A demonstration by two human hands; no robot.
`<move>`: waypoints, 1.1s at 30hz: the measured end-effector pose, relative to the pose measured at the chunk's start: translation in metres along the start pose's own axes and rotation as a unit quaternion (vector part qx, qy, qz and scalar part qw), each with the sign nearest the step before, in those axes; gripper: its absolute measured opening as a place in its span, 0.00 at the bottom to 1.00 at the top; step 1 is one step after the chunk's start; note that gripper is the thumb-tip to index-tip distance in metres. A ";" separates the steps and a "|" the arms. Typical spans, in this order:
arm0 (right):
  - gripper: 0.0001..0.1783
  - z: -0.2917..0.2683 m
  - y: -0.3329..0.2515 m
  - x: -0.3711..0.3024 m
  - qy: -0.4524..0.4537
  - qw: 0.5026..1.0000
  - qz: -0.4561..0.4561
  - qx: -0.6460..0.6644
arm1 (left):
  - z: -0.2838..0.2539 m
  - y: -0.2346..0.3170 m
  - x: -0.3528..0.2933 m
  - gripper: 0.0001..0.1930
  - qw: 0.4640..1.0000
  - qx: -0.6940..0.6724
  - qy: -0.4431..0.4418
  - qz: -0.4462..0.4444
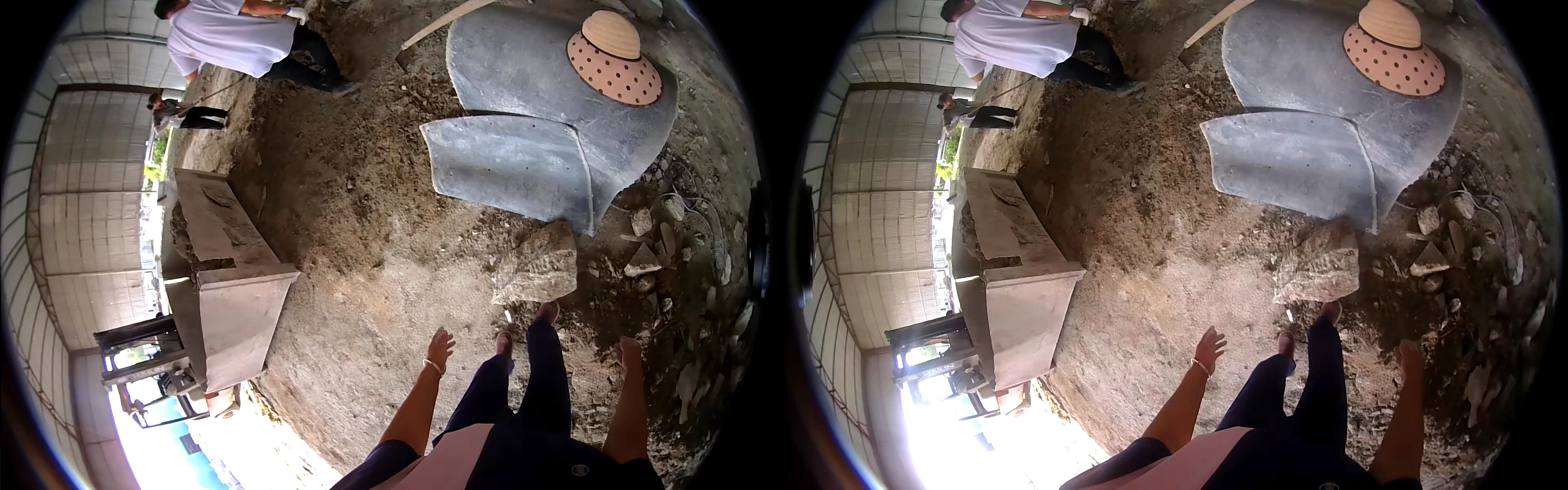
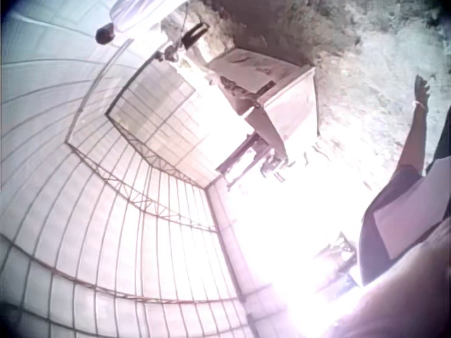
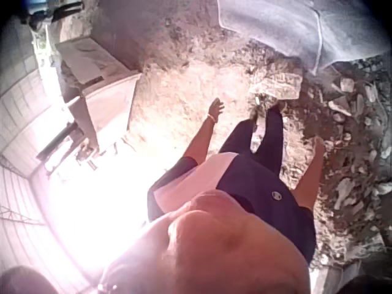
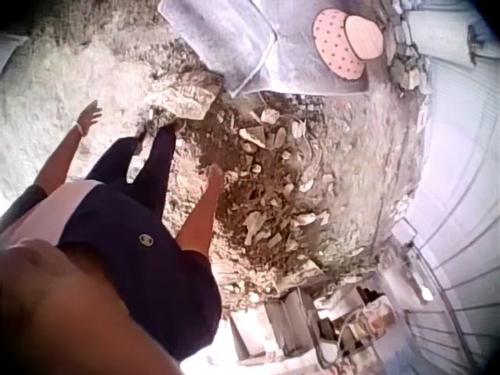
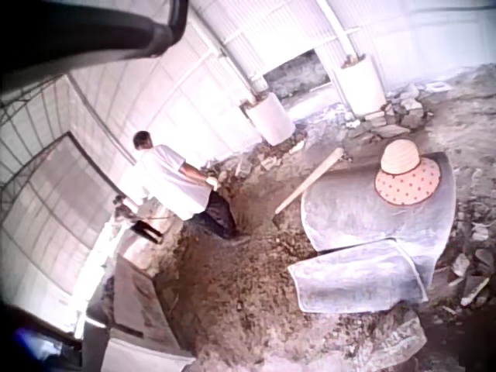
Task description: The person picks up chunks of concrete debris from the ground by hand and carries them to a metal bin, dropping them inside. The person handles the pieces one at a time and walks back and forth between the pile and the bin.
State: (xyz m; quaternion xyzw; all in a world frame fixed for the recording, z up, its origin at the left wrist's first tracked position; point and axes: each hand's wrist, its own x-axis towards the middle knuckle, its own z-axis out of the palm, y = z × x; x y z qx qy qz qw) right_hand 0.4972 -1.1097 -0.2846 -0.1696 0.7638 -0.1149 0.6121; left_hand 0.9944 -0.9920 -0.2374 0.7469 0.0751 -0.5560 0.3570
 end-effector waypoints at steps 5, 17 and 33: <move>0.22 0.045 -0.028 0.024 0.002 0.999 0.007 -0.043 | 0.014 0.019 0.018 0.25 0.999 0.005 -0.023 0.023; 0.28 0.153 -0.051 0.187 -0.008 0.997 0.039 -0.068 | 0.075 -0.013 0.176 0.26 0.989 0.012 -0.129 -0.077; 0.33 0.193 -0.055 0.434 -0.038 0.998 0.044 -0.002 | 0.120 -0.144 0.358 0.34 0.966 -0.093 -0.019 -0.241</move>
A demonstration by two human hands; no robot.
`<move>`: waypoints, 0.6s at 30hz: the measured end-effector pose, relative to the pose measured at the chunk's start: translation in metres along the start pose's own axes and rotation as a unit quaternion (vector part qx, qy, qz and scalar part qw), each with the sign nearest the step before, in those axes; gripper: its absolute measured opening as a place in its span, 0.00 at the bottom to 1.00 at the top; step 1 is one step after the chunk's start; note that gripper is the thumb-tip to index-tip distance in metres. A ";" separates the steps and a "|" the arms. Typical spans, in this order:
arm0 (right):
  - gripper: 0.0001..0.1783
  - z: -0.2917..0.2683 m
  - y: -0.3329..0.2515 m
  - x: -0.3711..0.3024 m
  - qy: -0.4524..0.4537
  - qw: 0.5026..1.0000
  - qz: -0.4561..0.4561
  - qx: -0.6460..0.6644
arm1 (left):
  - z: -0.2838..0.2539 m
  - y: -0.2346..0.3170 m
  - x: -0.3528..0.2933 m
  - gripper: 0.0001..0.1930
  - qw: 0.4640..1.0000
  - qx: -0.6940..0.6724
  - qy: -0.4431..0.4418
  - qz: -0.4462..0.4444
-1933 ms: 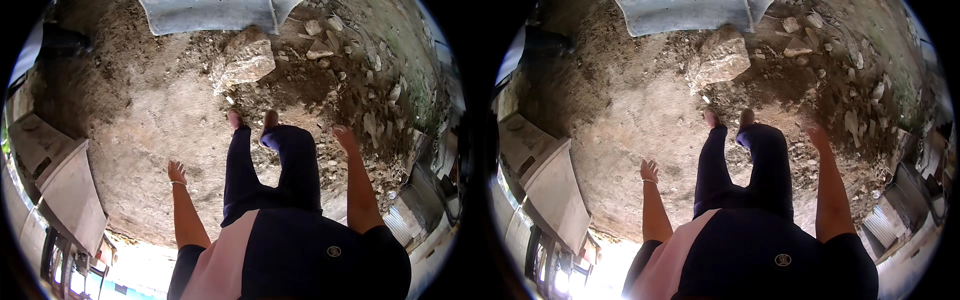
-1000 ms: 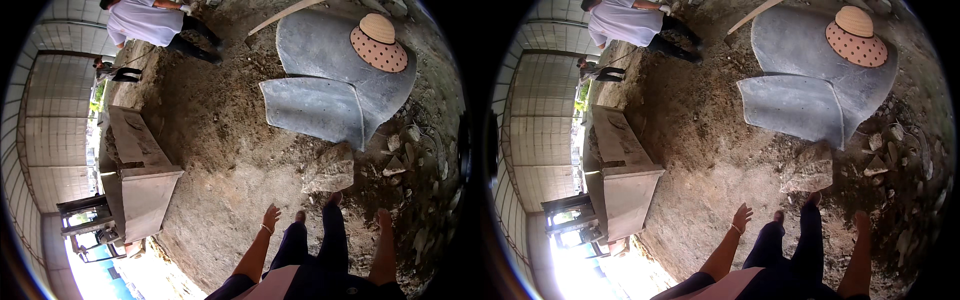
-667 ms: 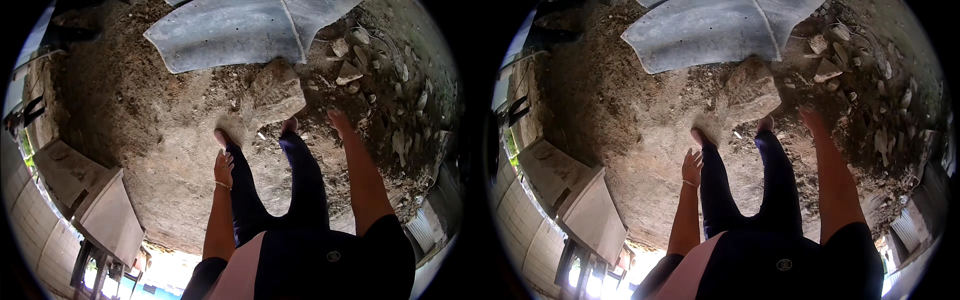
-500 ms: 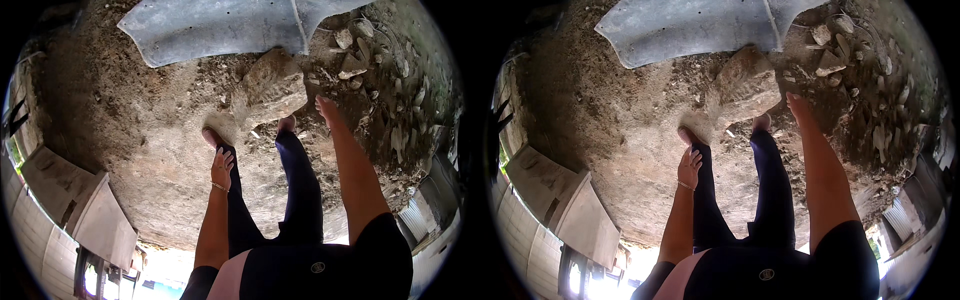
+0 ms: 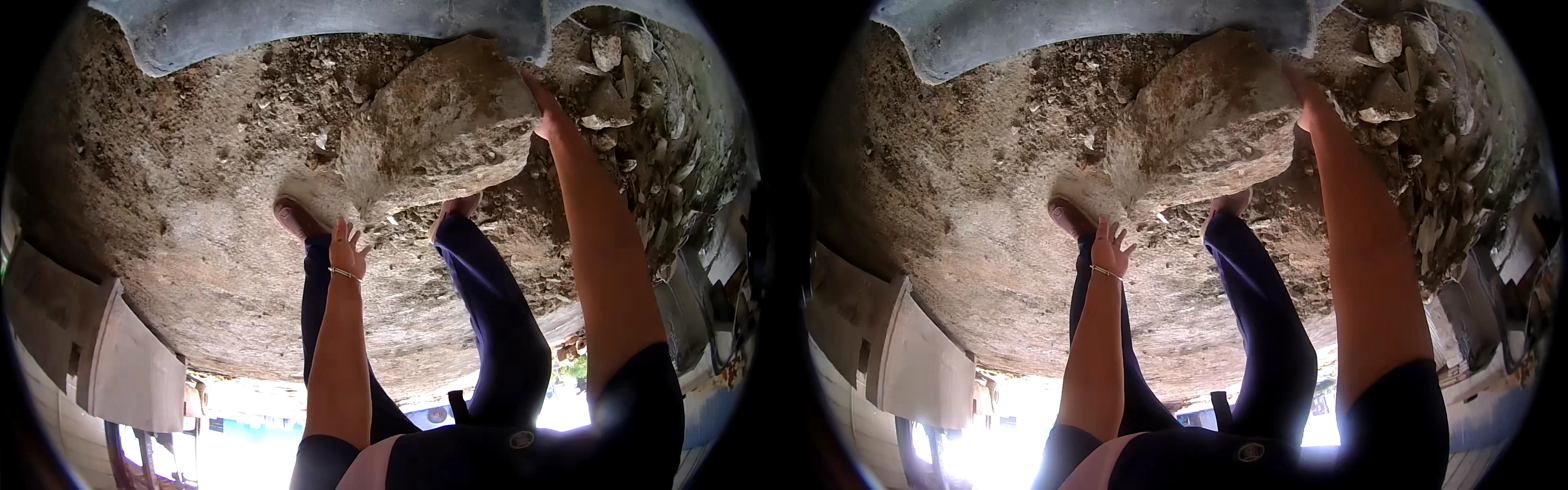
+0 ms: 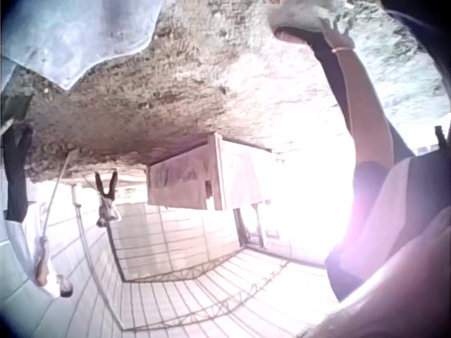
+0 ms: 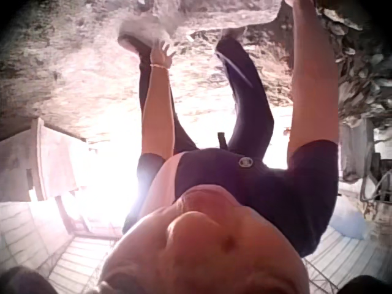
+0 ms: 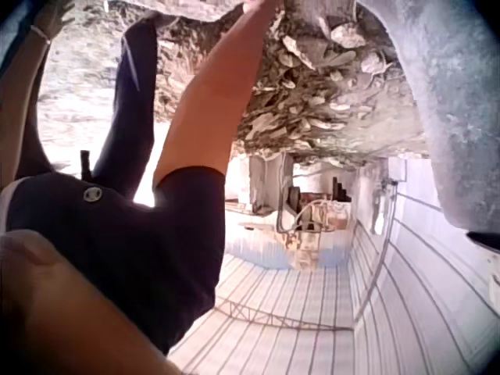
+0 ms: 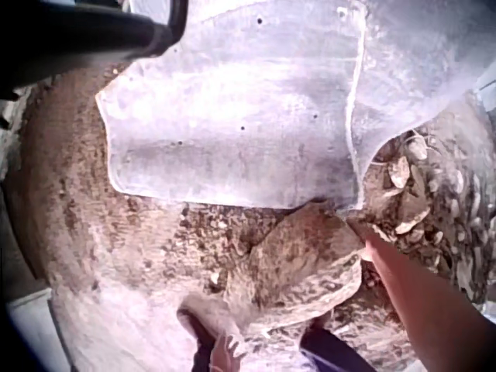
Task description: The person picks up chunks of concrete debris from the ground by hand and carries them to a metal bin, dropping them inside. The person handles the pieces one at a time and walks back and forth between the pile and the bin.
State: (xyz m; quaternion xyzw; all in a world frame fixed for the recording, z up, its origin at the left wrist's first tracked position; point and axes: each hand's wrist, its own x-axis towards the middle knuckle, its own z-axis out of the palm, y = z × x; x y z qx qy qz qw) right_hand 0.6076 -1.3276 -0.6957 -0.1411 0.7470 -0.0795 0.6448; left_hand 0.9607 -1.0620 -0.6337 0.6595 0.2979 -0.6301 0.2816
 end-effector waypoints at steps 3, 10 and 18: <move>0.31 0.005 -0.005 0.031 -0.039 0.999 0.009 -0.004 | 0.015 -0.001 0.034 0.34 0.998 -0.040 0.048 -0.010; 0.30 0.008 0.013 0.037 -0.040 0.999 0.007 0.010 | 0.011 -0.011 0.090 0.29 0.993 0.096 0.061 0.016; 0.30 0.011 0.019 0.026 -0.022 1.000 -0.011 0.018 | -0.006 -0.021 0.142 0.34 0.977 0.170 0.016 0.128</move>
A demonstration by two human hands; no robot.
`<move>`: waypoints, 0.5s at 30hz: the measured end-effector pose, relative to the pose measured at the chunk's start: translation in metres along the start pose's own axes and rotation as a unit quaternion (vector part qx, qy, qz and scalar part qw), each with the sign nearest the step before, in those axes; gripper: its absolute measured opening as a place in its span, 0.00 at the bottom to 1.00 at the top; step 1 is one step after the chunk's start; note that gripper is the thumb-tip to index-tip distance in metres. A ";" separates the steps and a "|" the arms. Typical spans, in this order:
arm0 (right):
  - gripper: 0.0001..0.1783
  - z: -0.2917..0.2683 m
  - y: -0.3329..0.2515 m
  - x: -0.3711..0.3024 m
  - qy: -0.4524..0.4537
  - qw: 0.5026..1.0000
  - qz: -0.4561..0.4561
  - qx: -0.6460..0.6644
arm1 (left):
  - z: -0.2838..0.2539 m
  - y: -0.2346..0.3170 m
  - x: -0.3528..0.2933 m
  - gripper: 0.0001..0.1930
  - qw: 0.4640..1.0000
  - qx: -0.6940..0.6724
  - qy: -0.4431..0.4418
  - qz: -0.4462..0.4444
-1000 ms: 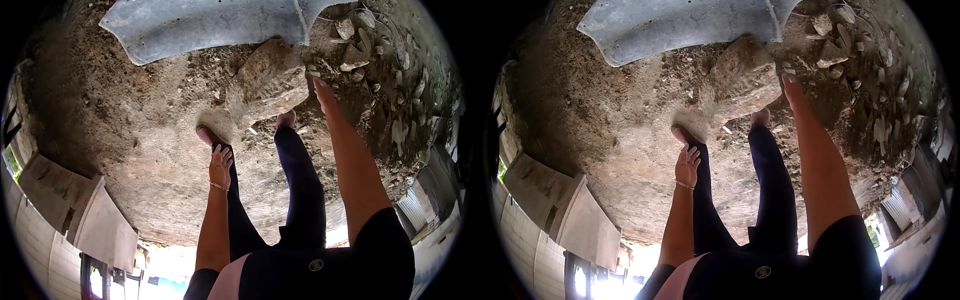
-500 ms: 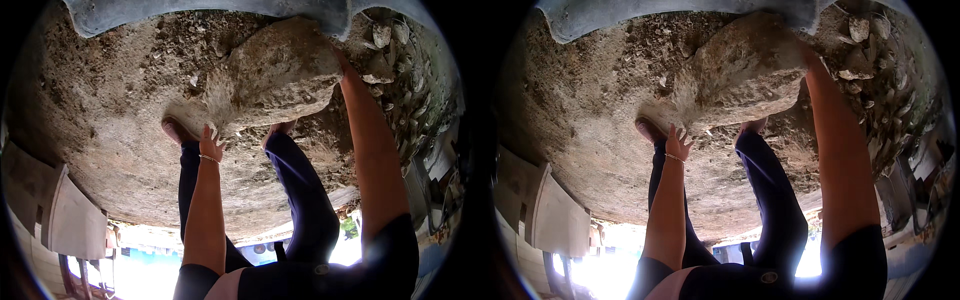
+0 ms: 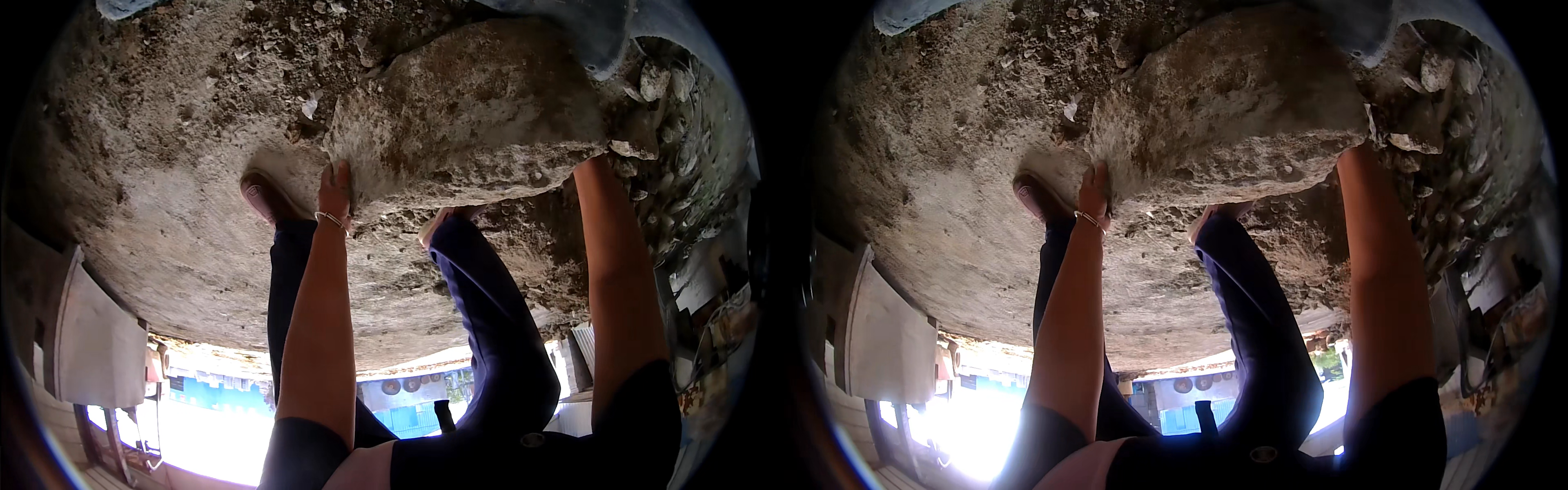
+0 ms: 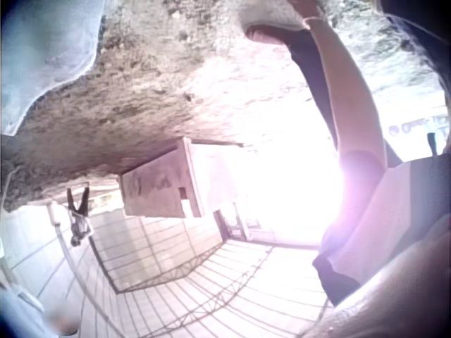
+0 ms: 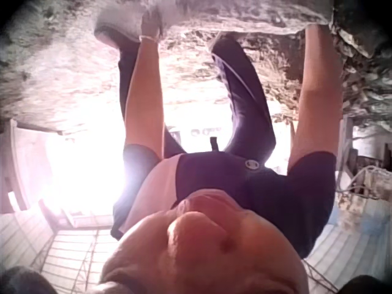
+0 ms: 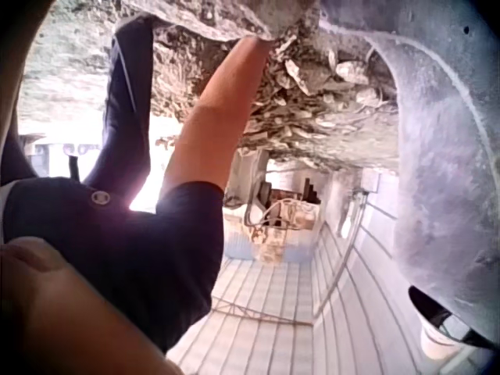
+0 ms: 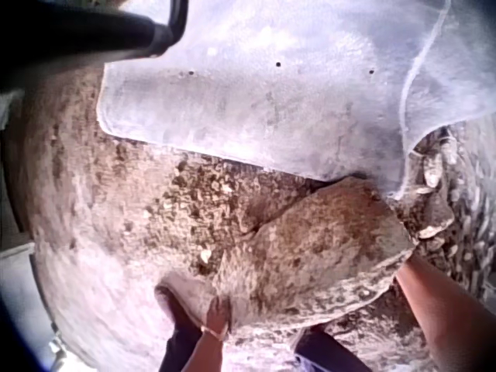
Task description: The person picks up chunks of concrete debris from the ground by hand and carries them to a metal bin, dropping them inside. The person handles the pieces one at a time and walks back and forth between the pile and the bin.
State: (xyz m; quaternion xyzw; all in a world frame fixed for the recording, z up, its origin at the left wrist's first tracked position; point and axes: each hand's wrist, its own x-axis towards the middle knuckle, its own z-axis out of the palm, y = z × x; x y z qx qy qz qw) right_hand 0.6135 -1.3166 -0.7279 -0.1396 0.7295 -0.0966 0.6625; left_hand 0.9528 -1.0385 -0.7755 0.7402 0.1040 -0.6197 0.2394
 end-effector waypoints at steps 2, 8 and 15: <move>0.30 -0.004 0.000 -0.003 0.008 1.000 -0.005 -0.002 | -0.001 0.002 0.001 0.34 0.999 -0.001 -0.030 -0.009; 0.29 0.008 0.005 -0.012 0.012 1.000 -0.023 0.001 | -0.014 -0.014 0.022 0.37 0.998 0.034 0.019 -0.059; 0.29 0.002 -0.004 -0.014 0.031 0.998 -0.055 0.007 | -0.002 0.001 0.014 0.22 0.987 -0.136 -0.056 -0.066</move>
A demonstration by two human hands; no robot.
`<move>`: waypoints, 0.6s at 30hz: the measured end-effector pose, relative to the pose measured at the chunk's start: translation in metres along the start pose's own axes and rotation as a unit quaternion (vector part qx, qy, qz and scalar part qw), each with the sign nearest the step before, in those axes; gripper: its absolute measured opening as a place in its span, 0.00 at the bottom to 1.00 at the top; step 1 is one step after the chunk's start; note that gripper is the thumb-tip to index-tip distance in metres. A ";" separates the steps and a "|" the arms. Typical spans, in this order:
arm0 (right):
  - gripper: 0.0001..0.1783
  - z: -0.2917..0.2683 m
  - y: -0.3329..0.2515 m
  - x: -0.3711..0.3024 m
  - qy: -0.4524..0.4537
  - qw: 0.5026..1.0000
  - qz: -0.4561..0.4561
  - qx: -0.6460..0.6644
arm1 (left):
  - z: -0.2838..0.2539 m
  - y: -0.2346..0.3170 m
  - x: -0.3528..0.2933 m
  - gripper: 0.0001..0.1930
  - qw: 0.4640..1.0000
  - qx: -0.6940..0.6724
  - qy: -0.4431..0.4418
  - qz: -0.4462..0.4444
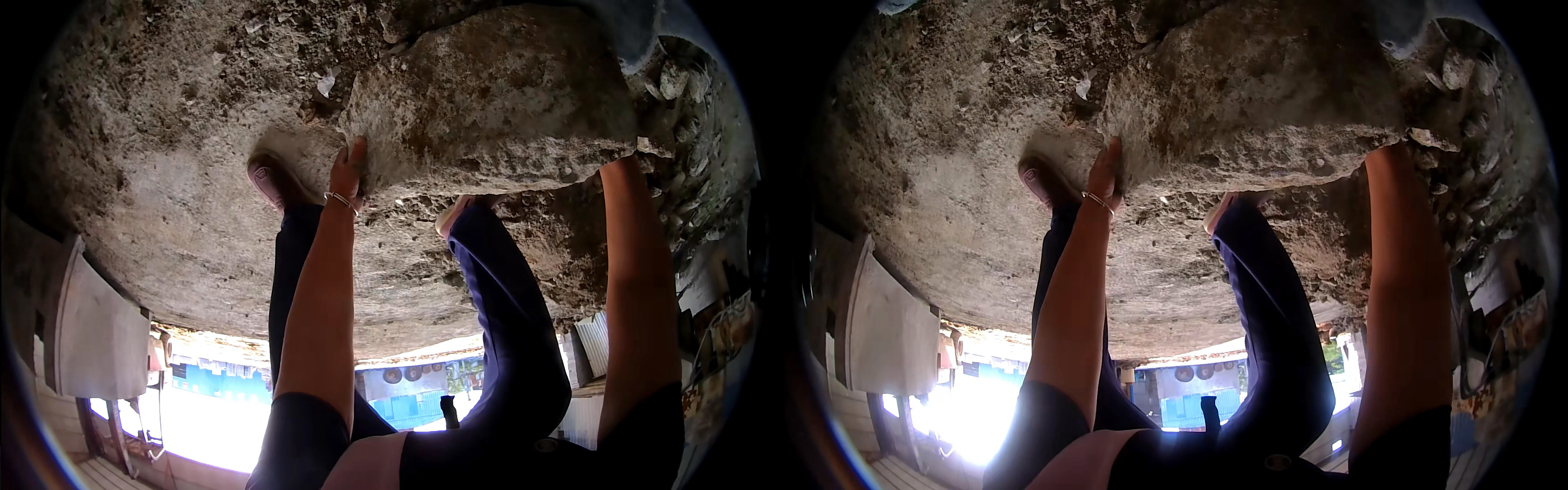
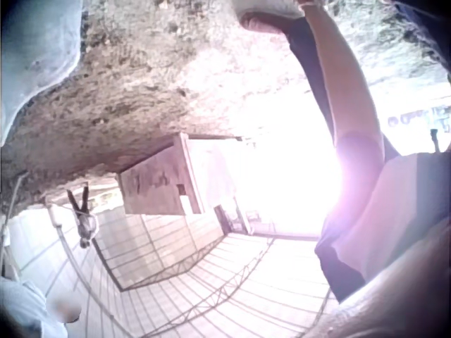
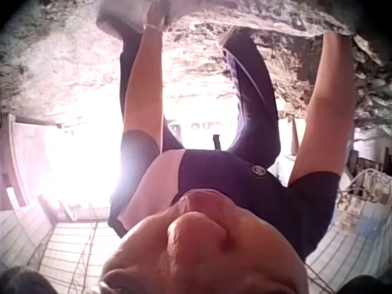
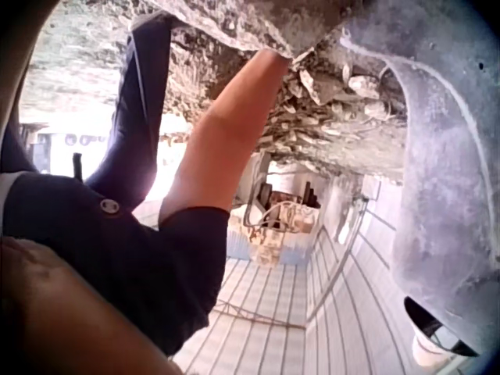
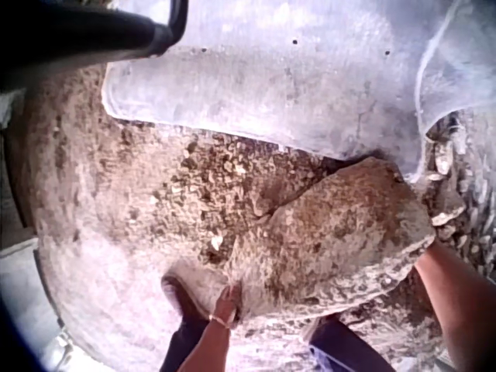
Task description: The person picks up chunks of concrete debris from the ground by hand and carries them to a metal bin, dropping them inside. The person handles the pieces one at a time and walks back and forth between the pile and the bin.
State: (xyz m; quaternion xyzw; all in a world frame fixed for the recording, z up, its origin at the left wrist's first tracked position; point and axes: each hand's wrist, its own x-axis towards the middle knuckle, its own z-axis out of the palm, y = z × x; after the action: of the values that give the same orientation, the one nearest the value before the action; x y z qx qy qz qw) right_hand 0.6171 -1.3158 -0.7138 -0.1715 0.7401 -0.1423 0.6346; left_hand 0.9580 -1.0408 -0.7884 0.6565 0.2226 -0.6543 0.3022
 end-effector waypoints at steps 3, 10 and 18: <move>0.29 0.000 -0.002 -0.001 0.007 1.000 -0.006 -0.005 | -0.002 -0.006 0.010 0.34 0.999 0.026 -0.031 -0.019; 0.28 0.008 0.000 -0.016 0.007 0.999 -0.036 0.014 | -0.006 -0.009 0.017 0.32 0.997 0.060 0.051 0.013; 0.28 0.020 0.020 -0.030 0.012 0.998 -0.048 0.035 | -0.028 0.023 0.001 0.27 0.969 0.220 0.107 0.030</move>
State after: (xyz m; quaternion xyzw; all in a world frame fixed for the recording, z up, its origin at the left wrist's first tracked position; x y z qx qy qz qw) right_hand 0.6398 -1.2849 -0.6984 -0.1826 0.7329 -0.2002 0.6241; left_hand 0.9947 -1.0383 -0.7879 0.7794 0.0846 -0.6038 0.1445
